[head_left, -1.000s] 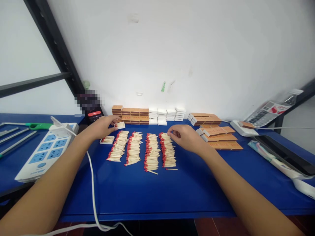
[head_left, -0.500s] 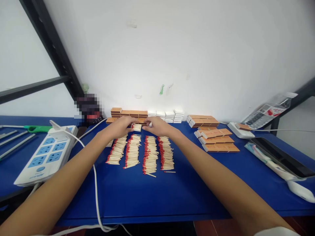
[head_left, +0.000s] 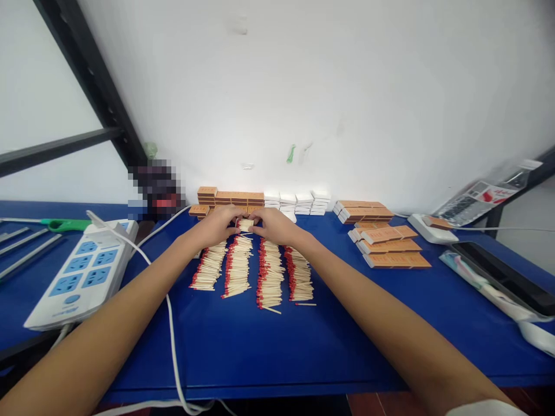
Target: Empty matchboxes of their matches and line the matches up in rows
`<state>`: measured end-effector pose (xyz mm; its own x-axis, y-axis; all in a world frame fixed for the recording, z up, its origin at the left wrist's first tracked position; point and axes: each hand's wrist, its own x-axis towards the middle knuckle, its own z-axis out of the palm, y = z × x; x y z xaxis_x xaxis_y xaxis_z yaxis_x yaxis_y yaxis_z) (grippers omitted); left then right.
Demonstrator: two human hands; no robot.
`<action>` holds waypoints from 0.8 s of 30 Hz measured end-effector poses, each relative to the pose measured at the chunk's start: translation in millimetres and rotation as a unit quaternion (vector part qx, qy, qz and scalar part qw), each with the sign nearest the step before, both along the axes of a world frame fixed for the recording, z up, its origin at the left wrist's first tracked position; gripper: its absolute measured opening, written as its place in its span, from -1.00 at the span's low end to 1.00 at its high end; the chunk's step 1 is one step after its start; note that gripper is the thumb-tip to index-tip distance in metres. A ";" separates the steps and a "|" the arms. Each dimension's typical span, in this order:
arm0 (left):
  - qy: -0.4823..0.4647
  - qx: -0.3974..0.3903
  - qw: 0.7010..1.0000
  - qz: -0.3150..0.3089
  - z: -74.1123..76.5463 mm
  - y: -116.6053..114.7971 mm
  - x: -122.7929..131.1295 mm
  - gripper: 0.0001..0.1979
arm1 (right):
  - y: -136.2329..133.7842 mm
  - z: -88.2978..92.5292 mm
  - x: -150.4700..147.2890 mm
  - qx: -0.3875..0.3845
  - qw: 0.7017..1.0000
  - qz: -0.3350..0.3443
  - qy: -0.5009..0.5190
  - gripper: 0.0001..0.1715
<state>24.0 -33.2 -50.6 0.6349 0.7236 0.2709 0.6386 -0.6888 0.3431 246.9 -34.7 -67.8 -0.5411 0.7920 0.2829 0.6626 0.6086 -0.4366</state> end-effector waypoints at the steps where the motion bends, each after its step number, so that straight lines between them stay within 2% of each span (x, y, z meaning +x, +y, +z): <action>1: -0.012 -0.010 1.000 -0.002 -0.8 0.7 -0.8 -0.59 | -1.0 0.5 -0.3 0.000 1.000 -0.001 0.003 -0.92; 6: -0.059 -0.077 0.995 -0.026 -1.0 -0.8 -5.5 -0.69 | -8.7 4.1 0.7 0.009 1.000 0.001 0.012 -0.83; 10: -0.043 -0.113 0.992 -0.021 4.2 -7.4 -10.5 -0.72 | -14.7 7.3 2.3 0.004 1.000 0.014 0.012 -0.83; 17: -0.013 -0.146 0.988 -0.043 16.4 -17.0 -14.1 -0.63 | -20.9 13.7 4.7 -0.023 0.999 0.045 0.011 -0.85; 24: -0.001 -0.146 0.988 -0.051 20.4 -19.3 -12.6 -0.52 | -24.9 15.9 8.3 -0.108 0.991 0.067 0.036 -0.62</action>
<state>11.3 -52.5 -30.2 0.7079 0.7036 0.0618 0.5703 -0.6210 0.5376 255.1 -59.6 -51.8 -0.6301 0.7606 0.1566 0.5442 0.5764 -0.6096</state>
